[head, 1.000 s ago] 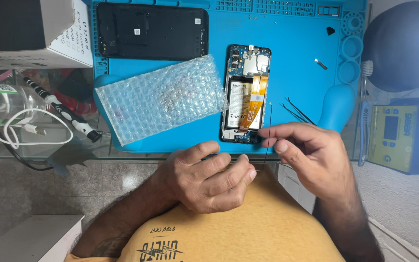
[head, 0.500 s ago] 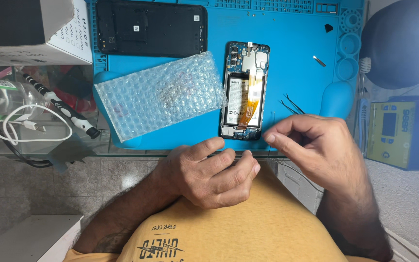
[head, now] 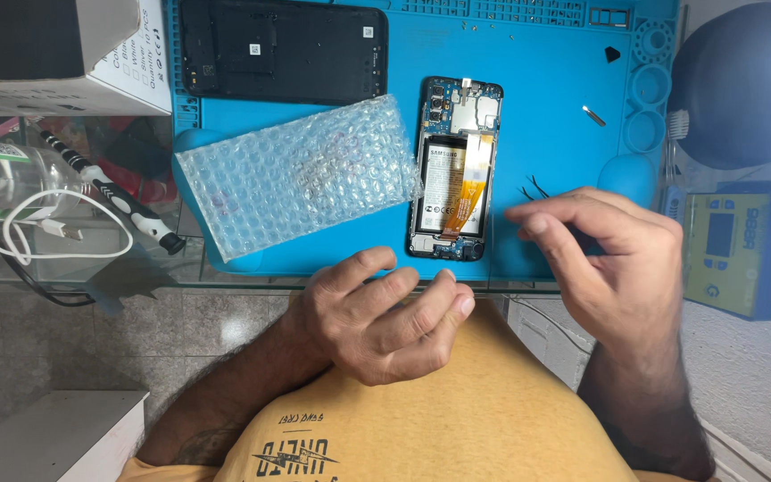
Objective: The person works on a disassembled Samsung smartphone placed on a blue anti-static mat. They use tweezers to carefully lift and reposition a flexible ribbon cable near the battery and motherboard, ensuring the internal components are properly aligned.
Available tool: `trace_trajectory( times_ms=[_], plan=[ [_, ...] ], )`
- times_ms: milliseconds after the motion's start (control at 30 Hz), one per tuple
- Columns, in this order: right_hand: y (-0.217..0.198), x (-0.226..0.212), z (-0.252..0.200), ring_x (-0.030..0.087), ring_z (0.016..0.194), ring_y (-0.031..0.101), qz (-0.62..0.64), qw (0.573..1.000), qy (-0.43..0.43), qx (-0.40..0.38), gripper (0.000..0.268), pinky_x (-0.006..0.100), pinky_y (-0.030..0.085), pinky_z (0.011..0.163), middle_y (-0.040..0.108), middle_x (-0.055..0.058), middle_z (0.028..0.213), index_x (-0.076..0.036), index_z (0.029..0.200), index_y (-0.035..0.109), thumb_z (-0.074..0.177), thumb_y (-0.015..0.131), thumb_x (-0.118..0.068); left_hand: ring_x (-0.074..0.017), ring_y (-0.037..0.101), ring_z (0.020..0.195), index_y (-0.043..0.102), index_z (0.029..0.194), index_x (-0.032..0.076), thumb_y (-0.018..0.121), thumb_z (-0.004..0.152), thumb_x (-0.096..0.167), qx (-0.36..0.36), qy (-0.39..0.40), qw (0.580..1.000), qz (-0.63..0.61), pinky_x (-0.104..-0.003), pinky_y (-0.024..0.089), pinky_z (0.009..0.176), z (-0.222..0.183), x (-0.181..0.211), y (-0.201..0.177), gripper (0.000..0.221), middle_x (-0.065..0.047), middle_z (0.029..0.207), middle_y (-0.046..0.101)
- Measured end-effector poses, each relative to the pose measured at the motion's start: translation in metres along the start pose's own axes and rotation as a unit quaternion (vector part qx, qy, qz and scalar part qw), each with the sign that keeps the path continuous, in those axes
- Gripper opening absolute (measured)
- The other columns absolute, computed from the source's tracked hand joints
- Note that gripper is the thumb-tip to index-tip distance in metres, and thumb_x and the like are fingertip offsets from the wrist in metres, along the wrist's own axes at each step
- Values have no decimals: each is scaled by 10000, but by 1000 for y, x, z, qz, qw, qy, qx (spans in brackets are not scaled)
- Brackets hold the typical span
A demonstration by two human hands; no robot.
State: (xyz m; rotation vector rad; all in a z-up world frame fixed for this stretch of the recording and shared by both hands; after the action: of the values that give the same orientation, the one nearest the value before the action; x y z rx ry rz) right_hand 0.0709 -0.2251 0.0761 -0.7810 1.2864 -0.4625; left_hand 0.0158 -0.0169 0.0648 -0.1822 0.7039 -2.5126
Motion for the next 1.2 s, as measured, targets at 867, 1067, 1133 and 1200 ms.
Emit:
trace_trajectory(
  times_ms=[867,1067,1133,1200],
  plan=[
    [6,45,21,213,1175,709,9,999,38,-29,117,403,480,1167,775,89,1174,-62,1050,820,1125,857,-144,-266,657,865,831,1131,100,747,1160,137,-115,-193,973,-47,-435,537,789,-5,-22,19,96,-87,1103,752],
    [14,43,23,211,1148,705,1,999,20,-36,121,426,453,1165,770,79,1157,-68,1042,822,1096,880,-159,-264,610,853,808,1100,124,852,1117,247,-143,-203,967,-62,-415,495,795,-5,-26,22,132,-52,1071,728],
    [16,43,23,209,1147,704,-1,999,19,-30,117,421,447,1167,770,82,1151,-67,1038,822,1091,890,-146,-264,623,897,804,1143,123,979,1062,327,-164,-202,963,-77,-418,499,834,-9,-25,24,281,-47,1105,725],
    [17,43,22,214,1144,703,0,1000,17,-25,125,431,454,1158,767,81,1148,-62,1040,817,1094,892,-146,-262,615,904,788,1180,125,1015,1032,351,-183,-195,960,-80,-430,504,857,-11,-24,26,353,-30,1134,715]
  ],
)
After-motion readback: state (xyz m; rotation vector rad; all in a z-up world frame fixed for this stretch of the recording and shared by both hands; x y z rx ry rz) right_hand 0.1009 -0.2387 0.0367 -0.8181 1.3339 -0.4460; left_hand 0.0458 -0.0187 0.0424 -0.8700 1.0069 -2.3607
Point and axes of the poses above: each hand's wrist, its own z-axis towards the middle knuckle, its own y-axis out of the palm, x = y × z, the point moved 6 cm from there along z, towards the middle knuckle
